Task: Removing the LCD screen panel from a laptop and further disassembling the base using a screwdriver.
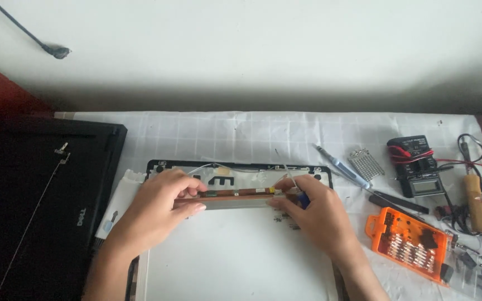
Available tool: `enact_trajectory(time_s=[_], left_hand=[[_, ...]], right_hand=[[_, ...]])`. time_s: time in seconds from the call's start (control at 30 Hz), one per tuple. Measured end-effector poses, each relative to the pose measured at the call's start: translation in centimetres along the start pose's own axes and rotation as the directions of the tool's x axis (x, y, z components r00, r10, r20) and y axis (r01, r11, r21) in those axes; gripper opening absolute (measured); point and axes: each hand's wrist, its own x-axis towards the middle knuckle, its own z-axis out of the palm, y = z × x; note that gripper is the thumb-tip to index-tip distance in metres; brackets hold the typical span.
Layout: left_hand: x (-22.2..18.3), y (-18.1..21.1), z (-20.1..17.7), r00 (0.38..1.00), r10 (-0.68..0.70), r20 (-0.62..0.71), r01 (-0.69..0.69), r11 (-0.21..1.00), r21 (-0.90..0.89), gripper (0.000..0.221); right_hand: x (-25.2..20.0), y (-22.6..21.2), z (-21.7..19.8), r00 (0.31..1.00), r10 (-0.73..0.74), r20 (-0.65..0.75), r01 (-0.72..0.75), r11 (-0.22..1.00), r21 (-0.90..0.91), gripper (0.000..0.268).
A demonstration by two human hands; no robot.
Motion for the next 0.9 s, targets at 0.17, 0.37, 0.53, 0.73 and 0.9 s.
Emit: enact_trajectory(time_s=[0.17,0.37,0.53,0.73,0.9], left_hand=[[0.0,-0.1,0.0,1.0,-0.001,0.023,0.0,1.0,0.023,0.023],[-0.2,1.3,-0.7,0.993,-0.114,0.01,0.114,0.994,0.0,0.027],[-1.0,0.2,0.6,0.986,0.053,-0.161,-0.015,0.974,0.225,0.031],[-1.2,1.5,0.6,0.989,-0.114,-0.094,0.127,0.982,0.14,0.025],[-1.4,2.3,0.7,0.975,-0.214,-0.063,0.222,0.959,0.176,0.032]], right_hand=[[-0.3,-1.6,-0.6,0.993,0.115,0.033,-0.116,0.993,0.023,0.012],[0.2,-1.0,-0.7,0.998,0.063,0.03,-0.064,0.998,0.013,0.016],[-0.3,-2.4,-1.0,0.991,0.122,0.061,-0.127,0.989,0.078,0.031],[-0.5,-3.7,-1.3,0.967,0.231,0.109,-0.244,0.962,0.126,0.033],[-0.3,-3.1,-1.3,0.976,0.194,0.096,-0.208,0.964,0.165,0.031]])
